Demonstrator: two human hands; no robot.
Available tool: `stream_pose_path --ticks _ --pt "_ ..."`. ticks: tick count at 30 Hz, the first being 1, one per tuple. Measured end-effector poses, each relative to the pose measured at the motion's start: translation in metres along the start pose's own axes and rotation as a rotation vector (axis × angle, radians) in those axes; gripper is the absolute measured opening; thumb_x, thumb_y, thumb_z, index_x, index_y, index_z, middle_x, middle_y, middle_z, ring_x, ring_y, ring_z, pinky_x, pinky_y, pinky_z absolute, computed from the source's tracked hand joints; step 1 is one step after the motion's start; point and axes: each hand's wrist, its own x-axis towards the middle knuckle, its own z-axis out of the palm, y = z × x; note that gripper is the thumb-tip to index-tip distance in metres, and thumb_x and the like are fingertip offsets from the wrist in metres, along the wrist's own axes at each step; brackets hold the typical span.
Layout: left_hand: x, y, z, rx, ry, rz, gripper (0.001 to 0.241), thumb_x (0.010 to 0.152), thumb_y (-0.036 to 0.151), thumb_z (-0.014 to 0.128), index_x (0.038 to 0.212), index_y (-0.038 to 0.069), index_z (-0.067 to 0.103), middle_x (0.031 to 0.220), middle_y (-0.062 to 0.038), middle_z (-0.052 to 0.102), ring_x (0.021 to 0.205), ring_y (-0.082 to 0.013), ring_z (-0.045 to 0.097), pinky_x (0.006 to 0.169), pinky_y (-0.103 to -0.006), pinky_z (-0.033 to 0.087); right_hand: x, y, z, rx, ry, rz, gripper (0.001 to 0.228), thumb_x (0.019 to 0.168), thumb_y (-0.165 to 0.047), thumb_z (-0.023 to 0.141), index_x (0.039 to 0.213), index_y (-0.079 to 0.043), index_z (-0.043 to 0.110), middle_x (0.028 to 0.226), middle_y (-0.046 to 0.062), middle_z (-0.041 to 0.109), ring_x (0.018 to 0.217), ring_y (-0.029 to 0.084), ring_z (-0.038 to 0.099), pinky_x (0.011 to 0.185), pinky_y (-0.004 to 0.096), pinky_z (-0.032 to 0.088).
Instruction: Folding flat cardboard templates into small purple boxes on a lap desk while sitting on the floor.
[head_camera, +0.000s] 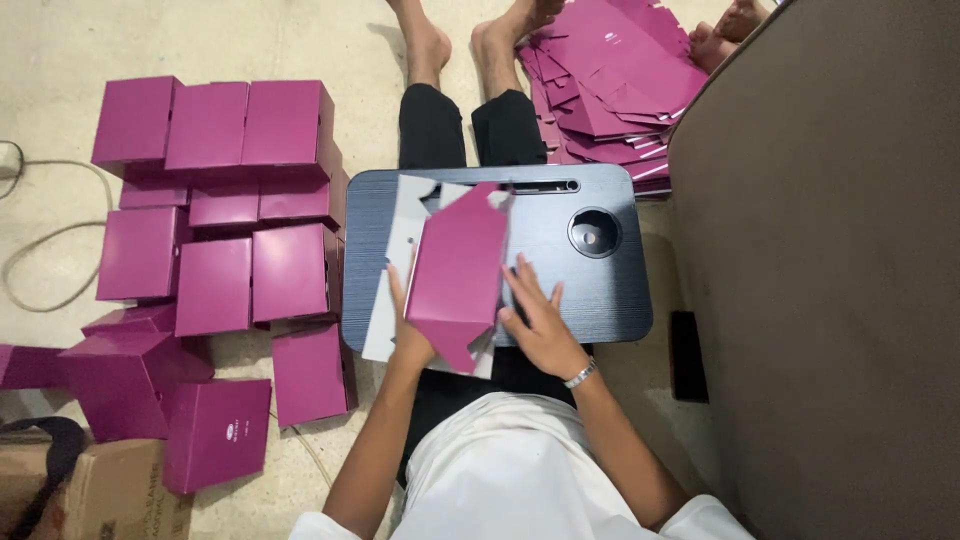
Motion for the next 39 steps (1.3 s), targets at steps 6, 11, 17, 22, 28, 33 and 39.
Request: stream_pose_path --ticks 6,11,17,22,28,33,39 --pt "-0.001 -0.022 0.009 -0.401 0.127 -0.086 0.067 0.087 0.027 0.070 0.150 0.022 0.049 0.156 -0.009 0.042 0.147 -0.0294 0.026 0.118 -0.0573 0.010 0.017 0.012 0.036 -0.476 -0.099 -0.036 0.078 0.100 -0.062 0.041 0.163 -0.022 0.020 0.171 0.012 0.009 0.154 0.045 -0.006 0.112 0.075 -0.010" --pt "-0.009 -0.028 0.015 -0.796 0.215 -0.153 0.070 0.085 0.025 0.075 0.150 0.021 0.048 0.148 -0.008 0.050 0.138 -0.0268 0.042 0.115 -0.0493 0.025 0.014 0.004 0.029 -0.574 -0.096 -0.020 0.082 0.099 -0.067 0.037 0.161 -0.015 0.024 0.170 0.009 0.018 0.155 0.041 0.002 0.117 0.070 -0.005" --pt "-0.019 -0.026 -0.038 -1.076 0.414 -0.188 0.063 0.092 0.016 0.064 0.152 0.012 0.043 0.147 -0.013 0.049 0.131 -0.0301 0.056 0.113 -0.0458 0.039 0.013 0.007 0.035 -0.650 -0.046 -0.009 0.082 0.099 -0.066 0.040 0.160 -0.013 0.027 0.169 0.008 0.022 0.156 0.037 0.007 0.120 0.066 -0.001" --pt "-0.033 -0.003 -0.089 -0.832 0.555 0.002 0.053 0.099 0.006 0.051 0.152 0.002 0.042 0.158 -0.022 0.038 0.145 -0.0452 0.037 0.120 -0.0597 0.023 0.014 -0.009 0.045 -0.679 -0.001 0.063 0.081 0.101 -0.061 0.040 0.158 -0.005 0.029 0.168 0.014 0.023 0.155 0.041 0.008 0.117 0.071 0.000" --pt "-0.006 0.019 -0.019 -0.541 0.069 0.073 0.051 0.100 0.025 0.056 0.149 0.015 0.051 0.159 -0.024 0.036 0.147 -0.0477 0.030 0.111 -0.0793 0.009 -0.009 -0.022 0.054 -0.725 -0.233 -0.015 0.081 0.099 -0.051 0.049 0.158 -0.001 0.025 0.169 0.017 0.014 0.154 0.045 0.004 0.113 0.077 0.002" --pt "0.003 0.028 -0.015 -0.210 -0.006 0.029 0.054 0.103 0.044 0.044 0.154 0.026 0.044 0.166 -0.014 0.030 0.155 -0.0340 0.020 0.114 -0.0769 0.000 -0.005 0.003 0.024 -0.812 -0.262 -0.215 0.072 0.100 -0.062 0.038 0.156 -0.017 0.034 0.164 0.010 0.032 0.155 0.038 0.014 0.112 0.079 0.006" --pt "0.003 0.030 -0.013 -0.208 0.047 0.058 0.052 0.103 0.037 0.043 0.153 0.022 0.045 0.165 -0.016 0.030 0.155 -0.0361 0.020 0.115 -0.0761 0.001 0.062 0.035 -0.011 -0.838 -0.026 -0.007 0.077 0.104 -0.059 0.031 0.162 -0.010 0.021 0.170 0.010 0.018 0.157 0.036 0.006 0.114 0.077 0.004"
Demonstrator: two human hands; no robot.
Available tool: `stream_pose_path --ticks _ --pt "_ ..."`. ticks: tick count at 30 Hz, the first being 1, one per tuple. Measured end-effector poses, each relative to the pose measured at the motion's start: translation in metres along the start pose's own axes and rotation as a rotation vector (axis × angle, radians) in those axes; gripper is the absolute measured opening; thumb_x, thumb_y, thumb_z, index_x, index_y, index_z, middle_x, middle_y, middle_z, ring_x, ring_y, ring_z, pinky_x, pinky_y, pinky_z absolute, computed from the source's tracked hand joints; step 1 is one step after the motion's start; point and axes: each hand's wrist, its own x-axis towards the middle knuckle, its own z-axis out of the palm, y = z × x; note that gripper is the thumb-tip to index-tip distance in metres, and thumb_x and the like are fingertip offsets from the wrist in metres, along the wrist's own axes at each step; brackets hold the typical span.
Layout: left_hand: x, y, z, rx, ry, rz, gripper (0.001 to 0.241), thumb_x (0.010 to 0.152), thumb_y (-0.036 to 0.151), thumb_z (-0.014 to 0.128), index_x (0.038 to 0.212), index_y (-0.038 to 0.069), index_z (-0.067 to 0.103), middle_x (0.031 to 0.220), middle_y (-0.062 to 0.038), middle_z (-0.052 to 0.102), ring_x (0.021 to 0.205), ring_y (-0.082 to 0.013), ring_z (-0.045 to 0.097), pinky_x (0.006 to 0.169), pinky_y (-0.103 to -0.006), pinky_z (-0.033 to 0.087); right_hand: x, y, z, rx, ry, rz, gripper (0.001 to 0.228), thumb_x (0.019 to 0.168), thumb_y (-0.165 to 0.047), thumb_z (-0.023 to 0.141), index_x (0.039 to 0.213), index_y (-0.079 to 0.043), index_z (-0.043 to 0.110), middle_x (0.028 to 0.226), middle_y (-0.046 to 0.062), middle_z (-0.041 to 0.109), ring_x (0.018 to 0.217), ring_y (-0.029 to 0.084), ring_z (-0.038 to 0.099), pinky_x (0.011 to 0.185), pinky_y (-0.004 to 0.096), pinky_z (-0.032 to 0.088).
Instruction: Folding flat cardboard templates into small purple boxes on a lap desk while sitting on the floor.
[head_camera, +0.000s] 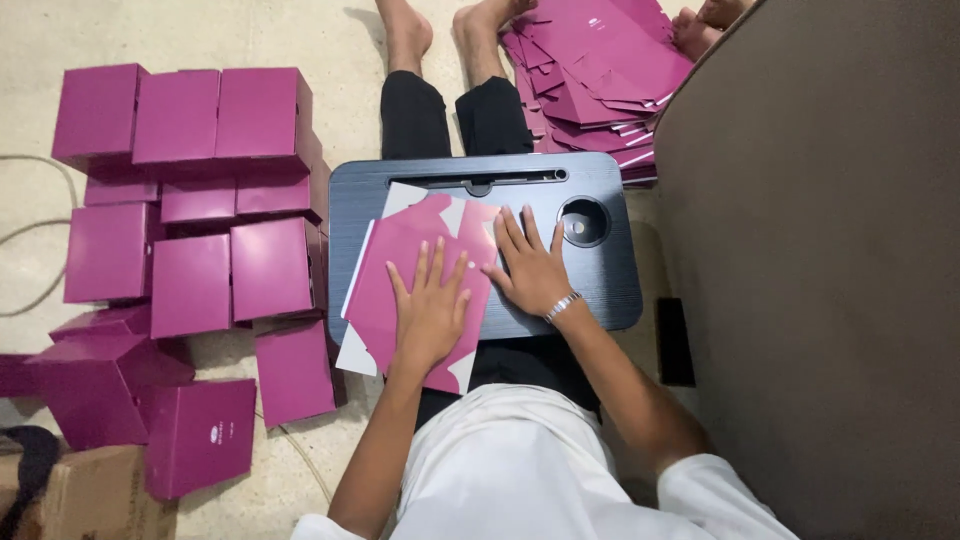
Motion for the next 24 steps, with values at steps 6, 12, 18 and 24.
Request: stream_pose_path --ticks 6,12,18,24 --pt "0.000 -0.002 0.006 0.013 0.045 -0.026 0.049 0.103 0.024 0.039 0.152 0.023 0.046 0.167 -0.013 0.029 0.155 -0.0350 0.020 0.116 -0.0743 0.004 -0.037 -0.051 0.009 -0.028 -0.064 -0.068 0.063 0.107 -0.038 0.028 0.160 -0.005 0.023 0.166 0.018 0.023 0.155 0.041 0.009 0.112 0.078 0.007" --pt "0.002 -0.007 0.011 0.043 0.027 0.020 0.052 0.101 0.024 0.043 0.153 0.022 0.044 0.166 -0.014 0.029 0.156 -0.0356 0.019 0.116 -0.0739 0.005 -0.060 -0.047 0.019 0.001 -0.073 -0.221 0.066 0.106 -0.043 0.032 0.161 -0.009 0.020 0.169 0.011 0.018 0.156 0.036 0.010 0.112 0.078 0.004" --pt "0.002 -0.004 0.005 -0.002 0.031 0.033 0.050 0.103 0.023 0.039 0.153 0.021 0.045 0.166 -0.016 0.030 0.154 -0.0383 0.020 0.115 -0.0745 0.003 0.013 0.005 0.015 -0.005 0.017 -0.016 0.070 0.106 -0.049 0.030 0.162 -0.009 0.020 0.171 0.012 0.016 0.158 0.034 0.003 0.113 0.078 -0.001" --pt "0.003 -0.006 0.011 0.005 0.026 0.009 0.050 0.102 0.024 0.039 0.152 0.023 0.045 0.166 -0.013 0.030 0.155 -0.0363 0.020 0.117 -0.0735 0.005 -0.019 -0.037 0.023 -0.068 -0.011 -0.104 0.063 0.105 -0.036 0.035 0.159 -0.005 0.028 0.166 0.019 0.025 0.155 0.041 0.012 0.113 0.078 0.004"
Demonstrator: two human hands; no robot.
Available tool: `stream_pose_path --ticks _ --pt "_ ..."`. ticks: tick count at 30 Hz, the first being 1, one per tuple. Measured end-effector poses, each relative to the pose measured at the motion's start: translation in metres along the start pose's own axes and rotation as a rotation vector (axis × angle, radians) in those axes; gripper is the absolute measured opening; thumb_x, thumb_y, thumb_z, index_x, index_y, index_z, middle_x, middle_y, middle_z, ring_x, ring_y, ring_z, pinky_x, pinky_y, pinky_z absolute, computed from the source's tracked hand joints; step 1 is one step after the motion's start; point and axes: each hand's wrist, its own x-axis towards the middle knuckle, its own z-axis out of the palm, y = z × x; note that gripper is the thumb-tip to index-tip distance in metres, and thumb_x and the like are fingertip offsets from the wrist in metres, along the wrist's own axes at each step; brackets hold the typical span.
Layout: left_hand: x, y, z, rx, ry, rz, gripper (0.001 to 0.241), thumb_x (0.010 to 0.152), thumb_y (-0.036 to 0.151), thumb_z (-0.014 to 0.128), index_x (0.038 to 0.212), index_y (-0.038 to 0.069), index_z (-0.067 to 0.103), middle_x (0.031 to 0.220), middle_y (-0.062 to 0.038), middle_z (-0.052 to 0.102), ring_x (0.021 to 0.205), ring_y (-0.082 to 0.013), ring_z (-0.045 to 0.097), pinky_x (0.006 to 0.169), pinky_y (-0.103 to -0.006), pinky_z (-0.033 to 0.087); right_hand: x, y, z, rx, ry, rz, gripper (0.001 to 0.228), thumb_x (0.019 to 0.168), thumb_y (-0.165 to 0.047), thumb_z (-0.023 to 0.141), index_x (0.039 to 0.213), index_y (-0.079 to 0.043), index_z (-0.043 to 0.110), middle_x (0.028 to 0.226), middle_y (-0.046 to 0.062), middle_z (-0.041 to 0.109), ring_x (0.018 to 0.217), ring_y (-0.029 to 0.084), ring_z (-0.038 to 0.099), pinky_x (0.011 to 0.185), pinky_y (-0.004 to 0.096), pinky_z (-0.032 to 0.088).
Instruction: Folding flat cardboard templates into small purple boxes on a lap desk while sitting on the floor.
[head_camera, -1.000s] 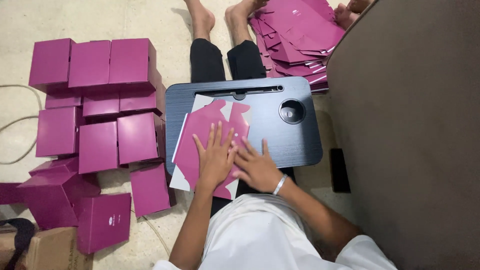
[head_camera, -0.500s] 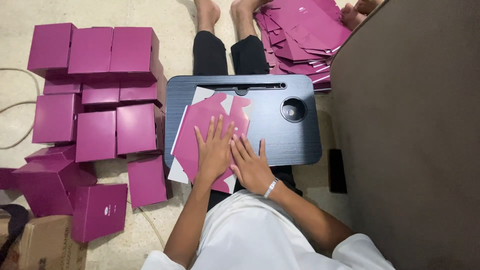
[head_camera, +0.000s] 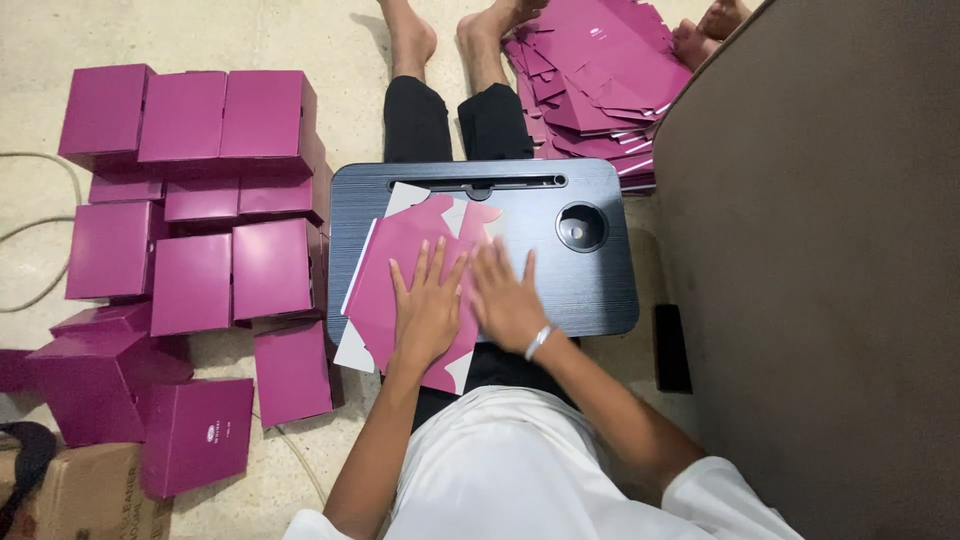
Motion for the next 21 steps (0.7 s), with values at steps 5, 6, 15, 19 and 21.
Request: stream_pose_path --ticks 5,6,15,19,21 --pt "0.002 0.000 0.001 0.007 -0.010 -0.012 0.050 0.102 0.023 0.041 0.152 0.023 0.046 0.166 -0.011 0.031 0.155 -0.0327 0.020 0.118 -0.0710 0.005 -0.031 -0.014 -0.004 0.077 -0.036 -0.121 0.065 0.106 -0.041 0.030 0.160 -0.006 0.022 0.169 0.016 0.017 0.156 0.036 0.009 0.116 0.072 0.004" --pt "0.002 -0.002 0.005 0.015 -0.002 -0.006 0.051 0.102 0.023 0.041 0.152 0.022 0.045 0.167 -0.011 0.030 0.156 -0.0327 0.020 0.118 -0.0707 0.004 -0.029 -0.008 -0.006 0.119 -0.064 -0.128 0.067 0.106 -0.045 0.030 0.161 -0.009 0.019 0.169 0.013 0.016 0.156 0.035 0.011 0.117 0.071 0.005" --pt "0.002 0.000 0.004 -0.021 0.055 0.011 0.049 0.104 0.026 0.038 0.152 0.022 0.047 0.165 -0.012 0.032 0.154 -0.0350 0.024 0.118 -0.0714 0.004 0.018 0.029 -0.021 0.107 0.009 0.211 0.066 0.107 -0.044 0.028 0.162 -0.007 0.022 0.170 0.015 0.016 0.157 0.037 0.005 0.117 0.071 0.000" --pt "0.003 -0.002 0.006 -0.011 0.061 0.015 0.048 0.104 0.027 0.039 0.151 0.022 0.047 0.165 -0.012 0.033 0.154 -0.0343 0.024 0.118 -0.0712 0.005 -0.017 -0.001 -0.009 0.091 -0.053 0.095 0.065 0.107 -0.042 0.021 0.162 -0.007 0.021 0.170 0.016 0.015 0.156 0.039 0.005 0.116 0.073 0.000" --pt "0.004 -0.001 0.004 0.022 0.061 0.015 0.049 0.103 0.027 0.041 0.151 0.022 0.048 0.165 -0.012 0.034 0.154 -0.0339 0.025 0.118 -0.0710 0.006 -0.039 -0.013 -0.009 0.063 -0.028 -0.054 0.063 0.107 -0.040 0.031 0.161 -0.008 0.022 0.169 0.014 0.017 0.156 0.037 0.008 0.116 0.071 0.004"
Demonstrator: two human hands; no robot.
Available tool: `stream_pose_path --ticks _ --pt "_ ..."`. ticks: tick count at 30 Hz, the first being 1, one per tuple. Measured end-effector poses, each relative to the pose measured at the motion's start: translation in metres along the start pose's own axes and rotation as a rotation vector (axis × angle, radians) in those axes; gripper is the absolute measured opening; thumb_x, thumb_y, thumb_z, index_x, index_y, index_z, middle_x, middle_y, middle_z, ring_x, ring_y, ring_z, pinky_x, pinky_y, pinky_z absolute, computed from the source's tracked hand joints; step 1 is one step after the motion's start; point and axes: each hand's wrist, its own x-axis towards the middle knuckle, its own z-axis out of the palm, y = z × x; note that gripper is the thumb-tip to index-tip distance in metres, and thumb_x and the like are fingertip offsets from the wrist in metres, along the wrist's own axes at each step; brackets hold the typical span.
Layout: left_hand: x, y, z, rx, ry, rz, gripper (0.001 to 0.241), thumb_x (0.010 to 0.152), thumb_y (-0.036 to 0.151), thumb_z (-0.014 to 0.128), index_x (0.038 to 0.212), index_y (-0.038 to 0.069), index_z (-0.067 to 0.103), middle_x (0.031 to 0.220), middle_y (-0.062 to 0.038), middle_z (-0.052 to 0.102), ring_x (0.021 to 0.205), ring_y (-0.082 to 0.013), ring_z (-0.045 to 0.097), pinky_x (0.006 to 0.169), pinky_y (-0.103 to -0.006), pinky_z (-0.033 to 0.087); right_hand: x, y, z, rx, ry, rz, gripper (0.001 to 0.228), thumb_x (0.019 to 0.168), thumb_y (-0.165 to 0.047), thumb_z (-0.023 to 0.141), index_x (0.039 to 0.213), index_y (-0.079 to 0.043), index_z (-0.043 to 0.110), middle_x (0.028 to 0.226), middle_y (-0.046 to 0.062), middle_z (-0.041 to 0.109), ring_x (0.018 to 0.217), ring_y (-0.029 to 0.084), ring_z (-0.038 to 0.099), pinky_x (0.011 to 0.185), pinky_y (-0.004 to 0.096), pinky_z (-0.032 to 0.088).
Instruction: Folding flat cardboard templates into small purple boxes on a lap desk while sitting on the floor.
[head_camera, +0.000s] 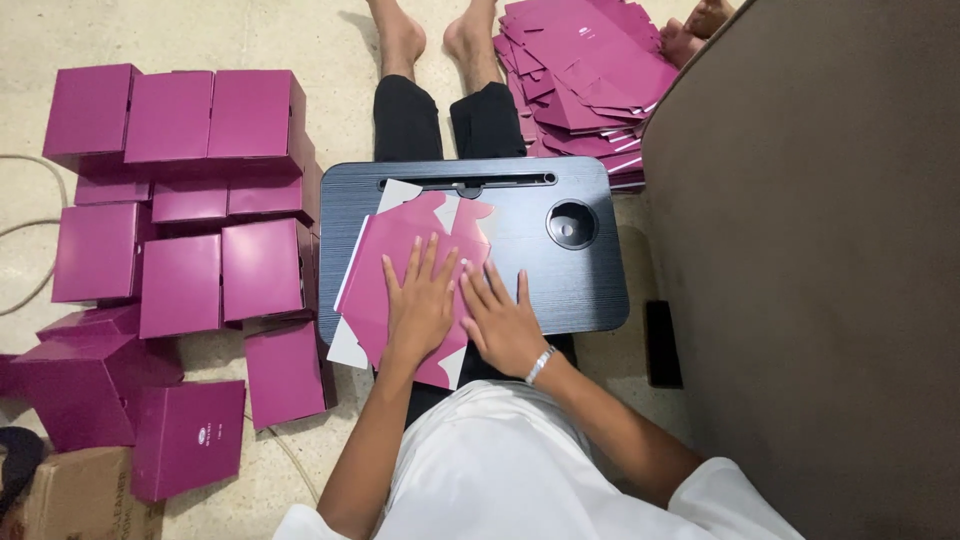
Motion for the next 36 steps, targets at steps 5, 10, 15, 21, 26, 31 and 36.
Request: stream_pose_path --ticks 5,10,15,21,26,31,36 --pt "0.001 0.000 0.004 -0.016 -0.035 0.026 0.050 0.104 0.031 0.040 0.152 0.021 0.046 0.165 -0.014 0.032 0.154 -0.0356 0.023 0.117 -0.0724 0.004 0.015 0.040 -0.001 0.047 0.043 0.042 0.071 0.105 -0.052 0.033 0.161 -0.009 0.023 0.168 0.014 0.021 0.155 0.038 0.012 0.116 0.074 0.005" --pt "0.002 0.004 -0.010 0.013 -0.063 0.057 0.052 0.103 0.036 0.044 0.151 0.020 0.046 0.165 -0.016 0.031 0.153 -0.0387 0.022 0.115 -0.0752 0.005 0.060 0.078 -0.008 0.074 0.118 0.246 0.074 0.104 -0.056 0.032 0.162 -0.010 0.023 0.170 0.013 0.017 0.157 0.036 0.011 0.118 0.071 0.005" --pt "-0.001 0.001 -0.009 -0.013 -0.097 0.062 0.053 0.104 0.040 0.041 0.154 0.022 0.043 0.167 -0.014 0.027 0.155 -0.0379 0.019 0.117 -0.0721 0.003 0.062 0.067 0.000 0.026 0.124 0.308 0.067 0.107 -0.052 0.027 0.162 -0.015 0.023 0.171 0.012 0.015 0.157 0.036 0.005 0.114 0.076 0.001" --pt "0.002 -0.003 -0.001 -0.018 -0.120 0.049 0.053 0.104 0.043 0.040 0.154 0.022 0.043 0.168 -0.013 0.025 0.155 -0.0370 0.016 0.117 -0.0722 0.002 0.003 0.014 -0.010 0.035 -0.041 0.045 0.061 0.106 -0.043 0.028 0.163 -0.021 0.019 0.171 0.005 0.014 0.156 0.036 0.004 0.114 0.075 0.000" --pt "0.002 0.001 -0.002 -0.030 -0.113 0.062 0.053 0.104 0.041 0.042 0.154 0.023 0.042 0.167 -0.012 0.026 0.155 -0.0372 0.017 0.117 -0.0717 0.003 0.009 0.031 -0.002 0.073 -0.037 0.031 0.065 0.105 -0.052 0.033 0.162 -0.022 0.021 0.170 0.000 0.018 0.157 0.031 0.006 0.118 0.071 0.001" --pt "0.001 0.002 -0.009 -0.022 -0.118 0.052 0.053 0.104 0.042 0.042 0.153 0.024 0.043 0.167 -0.012 0.026 0.155 -0.0368 0.017 0.117 -0.0714 0.003 0.054 0.057 -0.011 0.056 -0.013 0.158 0.069 0.104 -0.055 0.033 0.163 -0.021 0.020 0.170 0.002 0.019 0.157 0.032 0.006 0.117 0.073 -0.002" --pt "0.003 -0.001 -0.003 -0.019 -0.132 0.028 0.053 0.104 0.044 0.041 0.153 0.025 0.044 0.168 -0.010 0.025 0.156 -0.0348 0.016 0.119 -0.0699 0.002 0.057 0.051 -0.009 0.024 0.036 0.174 0.066 0.106 -0.051 0.028 0.163 -0.018 0.021 0.171 0.004 0.018 0.157 0.035 0.006 0.116 0.074 -0.001"
